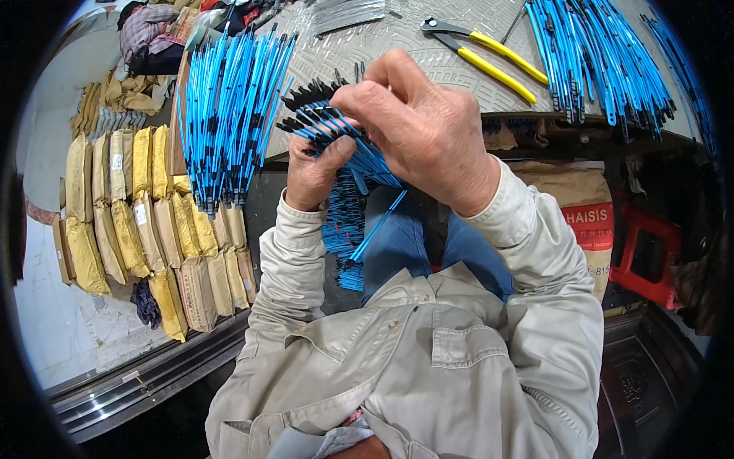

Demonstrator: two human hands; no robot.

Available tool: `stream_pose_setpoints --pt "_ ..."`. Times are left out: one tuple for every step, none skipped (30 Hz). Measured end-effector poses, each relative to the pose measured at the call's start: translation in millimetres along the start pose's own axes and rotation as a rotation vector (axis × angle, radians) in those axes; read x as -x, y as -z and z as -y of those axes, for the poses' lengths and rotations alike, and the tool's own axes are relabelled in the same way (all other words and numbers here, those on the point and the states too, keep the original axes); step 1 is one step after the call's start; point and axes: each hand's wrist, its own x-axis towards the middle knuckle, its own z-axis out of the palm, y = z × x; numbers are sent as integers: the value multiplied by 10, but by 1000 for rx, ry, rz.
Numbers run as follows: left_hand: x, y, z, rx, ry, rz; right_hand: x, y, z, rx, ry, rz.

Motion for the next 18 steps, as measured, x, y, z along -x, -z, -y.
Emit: stream_pose_setpoints --pt "2 4 -3 3 13 -2 -3 12 11 50 24 9" --pt "4 7 -7 2 14 -2 -5 16 17 100 47 18" --pt "9 12 -13 -33 26 4 -9 8 13 99 47 17" --pt "7 13 -17 -67 37 13 -15 0 2 85 58 8" --pt "5 15 -20 -101 49 22 -23 -11 -14 72 69 -2" --pt "5 13 -14 -102 49 24 -30 -21 -30 58 80 -11" --pt "6 8 4 -40 31 18 -34 -29 -57 59 79 -14" --pt "7 1 24 22 12 11 -37 -35 -94 23 88 -12" --pt "9 -3 37 83 -6 4 -43 -43 -126 -13 97 -11" --pt "11 -8 41 82 -5 4 -58 -45 -128 -50 105 -9" --pt "14 -15 43 86 -17 -6 -63 -40 -121 -50 105 -11" --pt "16 -20 45 91 -28 -17 -66 -28 -114 -24 111 7" --pt "16 -21 49 96 -39 -26 -90 -7 -91 3 116 25" --pt "29 -1 65 94 -37 -26 -110 9 -64 28 122 43" --pt "47 33 98 75 -43 -35 -128 28 -37 27 120 41" --pt "57 60 116 56 -49 -44 -147 52 -9 71 145 79" --pt "70 82 137 37 -55 -52 -161 71 15 114 168 117" --pt "82 95 151 35 -52 -51 -164 77 25 158 192 155"
